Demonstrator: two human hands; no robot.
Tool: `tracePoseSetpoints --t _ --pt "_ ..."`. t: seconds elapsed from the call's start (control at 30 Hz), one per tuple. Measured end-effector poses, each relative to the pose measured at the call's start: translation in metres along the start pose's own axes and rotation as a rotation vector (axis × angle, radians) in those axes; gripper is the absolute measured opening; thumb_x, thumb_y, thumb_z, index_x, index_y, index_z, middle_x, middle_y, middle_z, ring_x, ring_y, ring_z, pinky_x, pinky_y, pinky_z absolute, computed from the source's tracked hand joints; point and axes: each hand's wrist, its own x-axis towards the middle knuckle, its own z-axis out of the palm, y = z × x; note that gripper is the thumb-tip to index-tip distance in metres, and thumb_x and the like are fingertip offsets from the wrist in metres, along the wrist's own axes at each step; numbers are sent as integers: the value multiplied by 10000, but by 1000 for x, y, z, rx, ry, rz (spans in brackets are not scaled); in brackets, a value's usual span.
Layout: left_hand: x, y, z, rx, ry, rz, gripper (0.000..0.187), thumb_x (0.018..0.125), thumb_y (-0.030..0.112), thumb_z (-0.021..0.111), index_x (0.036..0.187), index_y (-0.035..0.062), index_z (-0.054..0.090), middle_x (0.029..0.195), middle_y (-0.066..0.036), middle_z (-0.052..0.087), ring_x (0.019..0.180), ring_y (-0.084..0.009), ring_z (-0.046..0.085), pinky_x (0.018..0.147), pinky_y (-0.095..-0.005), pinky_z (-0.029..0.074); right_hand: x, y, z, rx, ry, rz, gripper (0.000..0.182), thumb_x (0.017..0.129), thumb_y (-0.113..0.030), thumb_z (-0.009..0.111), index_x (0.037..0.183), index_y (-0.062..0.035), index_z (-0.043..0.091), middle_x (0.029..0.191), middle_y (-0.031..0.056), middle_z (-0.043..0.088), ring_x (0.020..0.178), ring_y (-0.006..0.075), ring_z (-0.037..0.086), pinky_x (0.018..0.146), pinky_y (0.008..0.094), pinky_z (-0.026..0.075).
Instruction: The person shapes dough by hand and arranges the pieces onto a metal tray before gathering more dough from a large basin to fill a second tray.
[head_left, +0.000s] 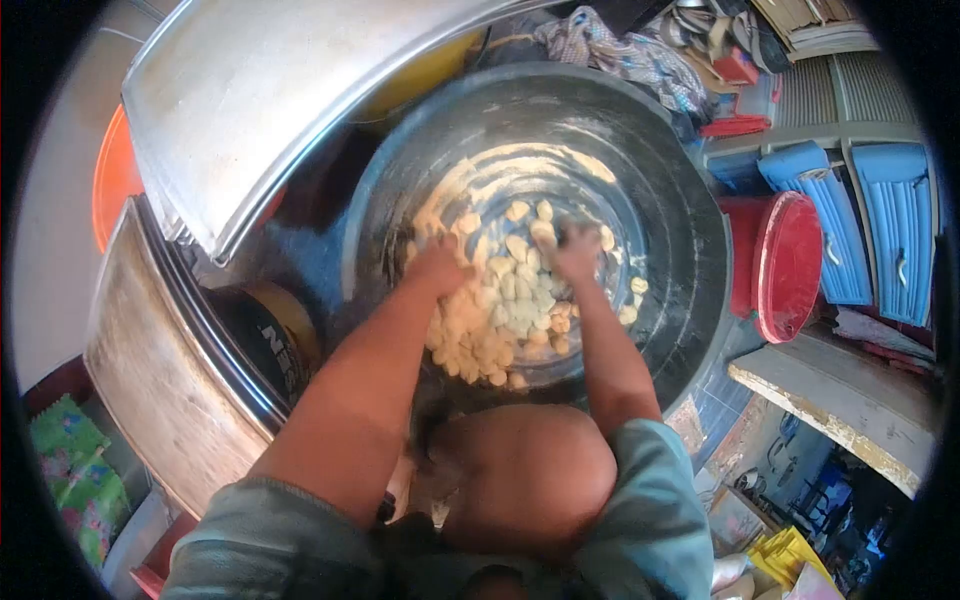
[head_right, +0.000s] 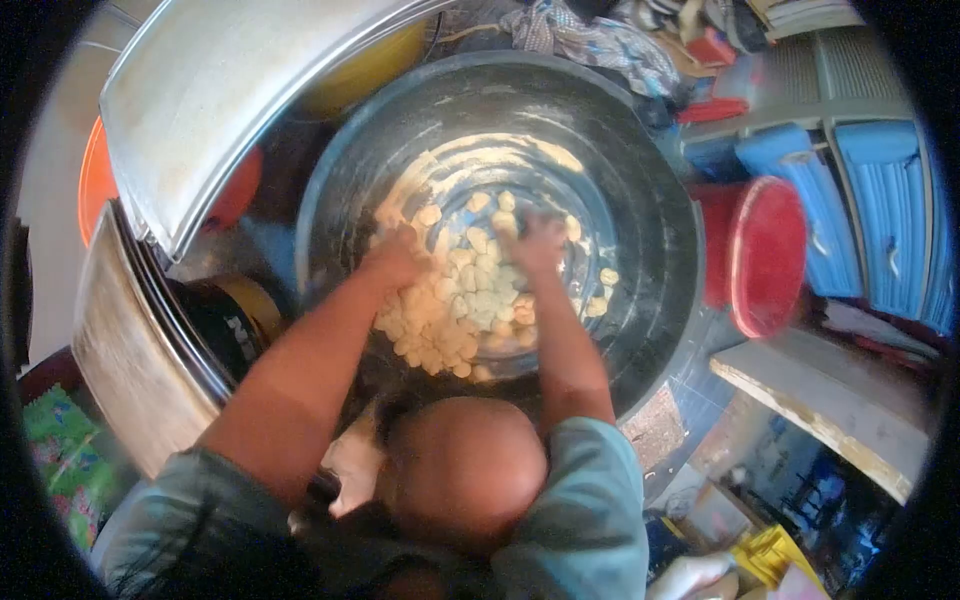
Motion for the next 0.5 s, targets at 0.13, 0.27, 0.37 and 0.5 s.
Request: tracePoseSetpoints --t 0.13,0.27,0.37,0.5 --pt "38 -27 30 -184 118 -141 866 792 582 613 1454 116 303 1515 -199 193 1402 -364 191 1117 -456 248 -80 -37 38 -204 -457 -466 888 687 -596 713 1401 -160 417 1506 227 189 1394 416 139 1101 529 217" --pt "18 -30 69 -198 114 -129 812 800 533 614 1413 63 363 1396 -212 419 1243 -374 449 1002 -420 386 -63 30 -33 780 -666 -374 312 821 -270 682 1067 -79 665 1113 90 628 1088 195 557 937 355 441" --pt "-30 17 39 276 -145 132 848 756 532 655 1403 63 374 1369 -220 448 1195 -354 492 965 -411 410 -25 108 -24 83 246 401 593 800 -507 645 1214 -88 573 1256 142 523 1161 291 497 956 454 394" --pt "-11 16 22 -124 -309 -1 1044 719 584 677 1495 113 161 1515 -219 214 1378 -368 270 1102 -432 273 -43 105 83 -19 251 199 693 807 -578 568 1310 -109 480 1323 167 435 1257 356 372 991 619 262"
